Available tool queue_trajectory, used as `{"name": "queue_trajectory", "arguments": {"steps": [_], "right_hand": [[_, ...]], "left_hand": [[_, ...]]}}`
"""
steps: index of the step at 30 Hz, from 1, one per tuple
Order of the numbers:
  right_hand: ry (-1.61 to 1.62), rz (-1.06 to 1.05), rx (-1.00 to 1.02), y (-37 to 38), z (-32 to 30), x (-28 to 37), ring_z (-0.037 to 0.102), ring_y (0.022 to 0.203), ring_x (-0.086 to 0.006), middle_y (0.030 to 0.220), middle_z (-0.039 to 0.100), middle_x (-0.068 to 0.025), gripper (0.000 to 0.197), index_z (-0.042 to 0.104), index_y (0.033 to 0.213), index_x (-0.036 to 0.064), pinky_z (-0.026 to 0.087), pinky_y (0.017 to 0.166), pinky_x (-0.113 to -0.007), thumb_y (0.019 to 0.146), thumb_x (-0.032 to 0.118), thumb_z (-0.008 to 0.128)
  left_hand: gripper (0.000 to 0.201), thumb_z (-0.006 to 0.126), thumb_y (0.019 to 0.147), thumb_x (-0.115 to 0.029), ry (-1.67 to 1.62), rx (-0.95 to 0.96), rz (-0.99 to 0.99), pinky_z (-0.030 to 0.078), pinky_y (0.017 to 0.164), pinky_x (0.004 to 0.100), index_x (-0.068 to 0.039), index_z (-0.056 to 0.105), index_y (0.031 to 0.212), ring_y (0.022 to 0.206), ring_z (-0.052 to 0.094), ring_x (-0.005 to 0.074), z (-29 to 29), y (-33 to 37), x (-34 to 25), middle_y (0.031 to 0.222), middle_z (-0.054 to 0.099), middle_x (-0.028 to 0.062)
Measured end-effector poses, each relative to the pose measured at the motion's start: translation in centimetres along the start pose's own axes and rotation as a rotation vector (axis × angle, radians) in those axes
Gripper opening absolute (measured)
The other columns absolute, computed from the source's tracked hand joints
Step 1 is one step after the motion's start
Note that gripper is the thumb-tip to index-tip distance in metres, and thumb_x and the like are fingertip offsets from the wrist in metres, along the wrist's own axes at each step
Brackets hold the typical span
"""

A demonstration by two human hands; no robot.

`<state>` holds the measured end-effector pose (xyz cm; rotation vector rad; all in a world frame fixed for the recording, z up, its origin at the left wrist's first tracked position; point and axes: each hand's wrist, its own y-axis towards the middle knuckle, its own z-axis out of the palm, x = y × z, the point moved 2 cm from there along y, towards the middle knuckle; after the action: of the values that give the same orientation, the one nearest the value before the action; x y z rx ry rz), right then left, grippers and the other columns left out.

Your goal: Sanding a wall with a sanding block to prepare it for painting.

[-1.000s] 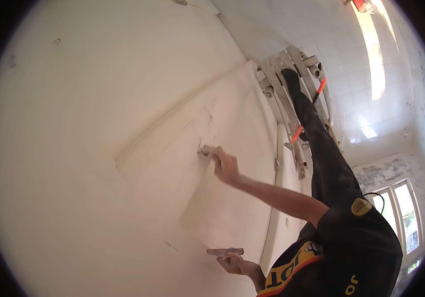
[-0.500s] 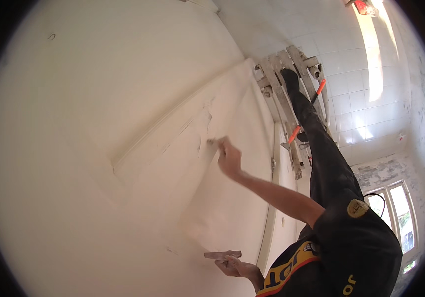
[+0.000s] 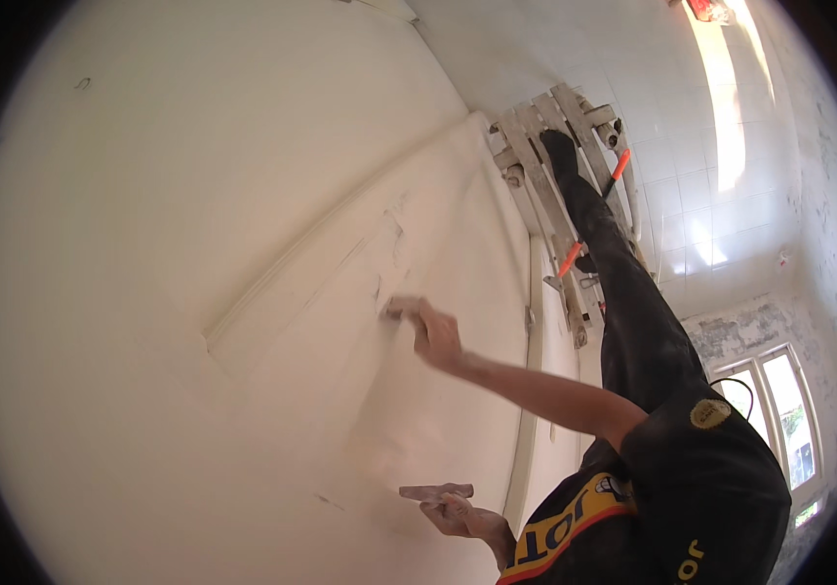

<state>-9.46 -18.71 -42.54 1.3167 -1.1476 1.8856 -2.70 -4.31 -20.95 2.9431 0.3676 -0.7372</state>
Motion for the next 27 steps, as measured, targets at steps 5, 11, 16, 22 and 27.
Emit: {"name": "queue_trajectory", "arguments": {"steps": [5,11,16,22,27], "right_hand": [[-0.252,0.185,-0.145,3.9,-1.0,-5.3,0.059,0.065,-0.033,0.075,0.059,-0.0177,0.013,0.053,0.093,0.0019,0.046,0.058,-0.034,0.087,-0.009,0.047],[0.021,0.12,-0.018,-0.6,1.1,-0.7,0.058,0.061,-0.0272,0.072,0.056,-0.0173,0.006,0.052,0.093,0.0028,0.044,0.057,-0.032,0.091,-0.001,0.049],[-0.26,0.194,-0.263,6.2,-1.1,-9.7,0.051,0.056,-0.0253,0.069,0.055,-0.0149,0.008,0.052,0.089,0.0034,0.042,0.055,-0.033,0.088,-0.004,0.048],[0.048,0.199,-0.151,2.7,4.8,1.6,0.057,0.059,-0.0178,0.078,0.065,-0.0104,0.004,0.053,0.089,0.005,0.045,0.058,-0.028,0.087,0.001,0.053],[-0.13,0.246,-0.15,5.9,2.2,-2.8,0.052,0.054,-0.0206,0.071,0.059,-0.0135,0.003,0.053,0.091,0.0048,0.044,0.054,-0.032,0.089,0.003,0.053]], "left_hand": [[0.041,0.051,0.094,-0.04,-0.017,0.032,0.008,0.041,0.074,0.0316,0.0,0.046,0.088,0.059,0.041,0.0113,1.1,0.2,-0.1,0.06,0.04,0.004],[0.041,0.051,0.094,-0.04,0.002,-0.006,0.001,0.04,0.075,0.0316,0.0,0.046,0.089,0.059,0.041,0.0114,0.0,0.4,0.2,0.06,0.04,0.004],[0.042,0.051,0.094,-0.04,-0.019,0.043,-0.006,0.04,0.075,0.0315,0.001,0.047,0.09,0.06,0.041,0.0114,0.8,-0.1,-0.3,0.06,0.04,0.0041],[0.042,0.051,0.094,-0.04,0.003,0.006,0.008,0.04,0.076,0.0315,0.002,0.047,0.091,0.06,0.041,0.0114,-0.3,0.5,-0.3,0.06,0.04,0.0041],[0.042,0.051,0.094,-0.04,-0.005,0.028,0.027,0.04,0.077,0.0314,0.002,0.048,0.092,0.06,0.041,0.0115,-0.1,0.3,-1.3,0.061,0.04,0.0042]]}}
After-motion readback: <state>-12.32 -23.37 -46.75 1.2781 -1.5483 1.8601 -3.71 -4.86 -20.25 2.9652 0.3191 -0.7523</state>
